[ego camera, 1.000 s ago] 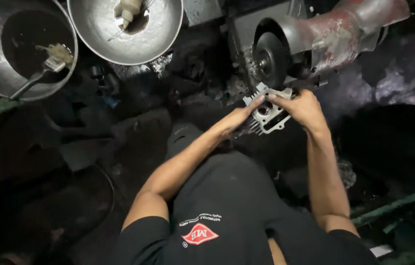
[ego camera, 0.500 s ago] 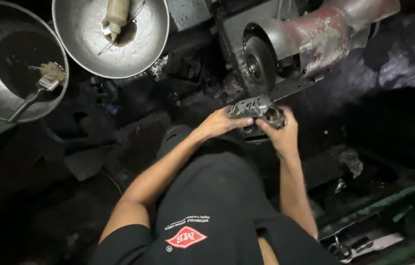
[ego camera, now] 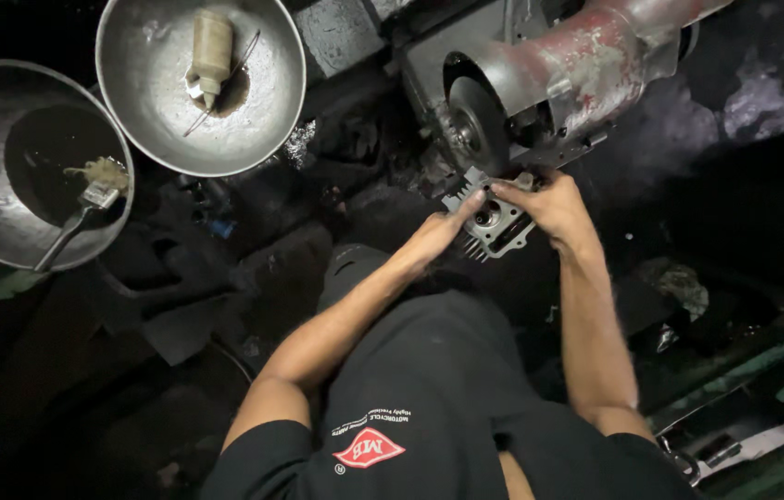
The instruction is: The person scrubs a metal engine part with a brush in a liquid-filled bowl, then uses a bench grinder to smooth the part's surfaces. The person rotates the part to grind different sides and edges.
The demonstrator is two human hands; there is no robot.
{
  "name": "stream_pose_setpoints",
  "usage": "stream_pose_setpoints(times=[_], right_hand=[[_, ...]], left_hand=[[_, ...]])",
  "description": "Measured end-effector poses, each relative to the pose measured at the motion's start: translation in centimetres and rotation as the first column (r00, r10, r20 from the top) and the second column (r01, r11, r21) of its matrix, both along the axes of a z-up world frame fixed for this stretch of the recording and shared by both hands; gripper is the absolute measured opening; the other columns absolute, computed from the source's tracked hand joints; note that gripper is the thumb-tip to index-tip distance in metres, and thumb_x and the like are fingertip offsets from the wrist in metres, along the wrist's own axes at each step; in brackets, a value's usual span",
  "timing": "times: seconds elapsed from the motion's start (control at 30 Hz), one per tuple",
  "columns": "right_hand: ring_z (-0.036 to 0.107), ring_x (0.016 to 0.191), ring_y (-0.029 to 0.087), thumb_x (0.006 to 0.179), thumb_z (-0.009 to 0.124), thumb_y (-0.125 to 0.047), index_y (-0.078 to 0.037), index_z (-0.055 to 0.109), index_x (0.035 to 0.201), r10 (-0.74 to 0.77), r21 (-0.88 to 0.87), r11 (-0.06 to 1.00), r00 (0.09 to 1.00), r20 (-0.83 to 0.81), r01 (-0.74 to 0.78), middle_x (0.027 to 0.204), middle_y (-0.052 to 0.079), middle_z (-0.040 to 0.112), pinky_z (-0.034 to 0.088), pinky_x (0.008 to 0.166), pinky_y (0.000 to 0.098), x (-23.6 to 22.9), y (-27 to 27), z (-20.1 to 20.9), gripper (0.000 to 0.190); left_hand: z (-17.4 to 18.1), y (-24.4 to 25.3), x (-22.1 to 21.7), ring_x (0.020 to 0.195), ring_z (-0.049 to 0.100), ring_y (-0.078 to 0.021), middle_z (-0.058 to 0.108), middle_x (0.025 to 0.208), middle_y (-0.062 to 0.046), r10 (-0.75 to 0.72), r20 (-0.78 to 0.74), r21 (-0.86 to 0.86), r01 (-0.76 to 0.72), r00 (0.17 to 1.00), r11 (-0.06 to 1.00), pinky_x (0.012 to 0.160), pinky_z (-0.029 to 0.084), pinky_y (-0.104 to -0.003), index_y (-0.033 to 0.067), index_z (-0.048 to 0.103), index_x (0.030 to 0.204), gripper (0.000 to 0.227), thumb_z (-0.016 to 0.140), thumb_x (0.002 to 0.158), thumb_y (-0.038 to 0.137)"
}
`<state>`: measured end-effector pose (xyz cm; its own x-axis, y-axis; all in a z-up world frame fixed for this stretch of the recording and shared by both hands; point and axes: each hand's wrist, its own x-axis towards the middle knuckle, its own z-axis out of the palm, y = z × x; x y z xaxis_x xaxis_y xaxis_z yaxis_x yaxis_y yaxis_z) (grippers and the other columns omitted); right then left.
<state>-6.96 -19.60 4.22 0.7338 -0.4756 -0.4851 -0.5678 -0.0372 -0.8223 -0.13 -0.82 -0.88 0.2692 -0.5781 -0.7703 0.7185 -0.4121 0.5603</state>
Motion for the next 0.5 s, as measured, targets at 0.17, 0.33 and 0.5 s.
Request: stream_pose_setpoints(times=[0.17, 0.33, 0.5], right_hand=[[0.07, 0.091, 0.013, 0.077, 0.087, -0.01, 0.0, 0.075, 0.105, -0.025, 0.176, 0.984, 1.0, 0.018, 0.022, 0.099, 0.003, 0.075, 0.055, 0.082, 0.0268, -0.4, -1.2, -1.4, 0.031], [0.067, 0.103, 0.015, 0.079, 0.087, -0.008, -0.001, 0.064, 0.124, 0.014, 0.1, 0.994, 0.982, 0.187, -0.033, 0.113, 0.005, 0.072, 0.055, 0.093, 0.0299, -5.0, -3.5, 1.3, 0.051], [0.051, 0.136, 0.027, 0.064, 0.09, -0.014, 0.001, 0.059, 0.132, 0.216, -0.282, 0.955, 0.862, 0.459, -0.089, 0.145, 0.015, 0.052, 0.043, 0.115, 0.0401, -11.3, -5.8, 0.2, 0.077]], left_hand=[[-0.7, -0.6, -0.8, 0.113, 0.069, -0.0235, 0.075, 0.12, -0.02, 0.052, -0.045, -0.081, -0.055, 0.998, 0.995, 0.096, 0.053, -0.032, -0.0065, 0.071, 0.123, 0.083, 0.061, 0.088, 0.068], [2.0, -2.6, -1.5, 0.12, 0.064, -0.0297, 0.07, 0.127, -0.018, -0.101, 0.499, -0.088, 0.167, 0.861, 0.982, 0.099, 0.048, -0.037, 0.004, 0.064, 0.136, 0.087, 0.069, 0.078, 0.069], [6.1, -3.3, -1.8, 0.111, 0.069, -0.0425, 0.067, 0.129, -0.026, -0.155, 0.823, -0.07, 0.368, 0.547, 0.927, 0.091, 0.056, -0.045, 0.0036, 0.055, 0.141, 0.1, 0.073, 0.072, 0.073]])
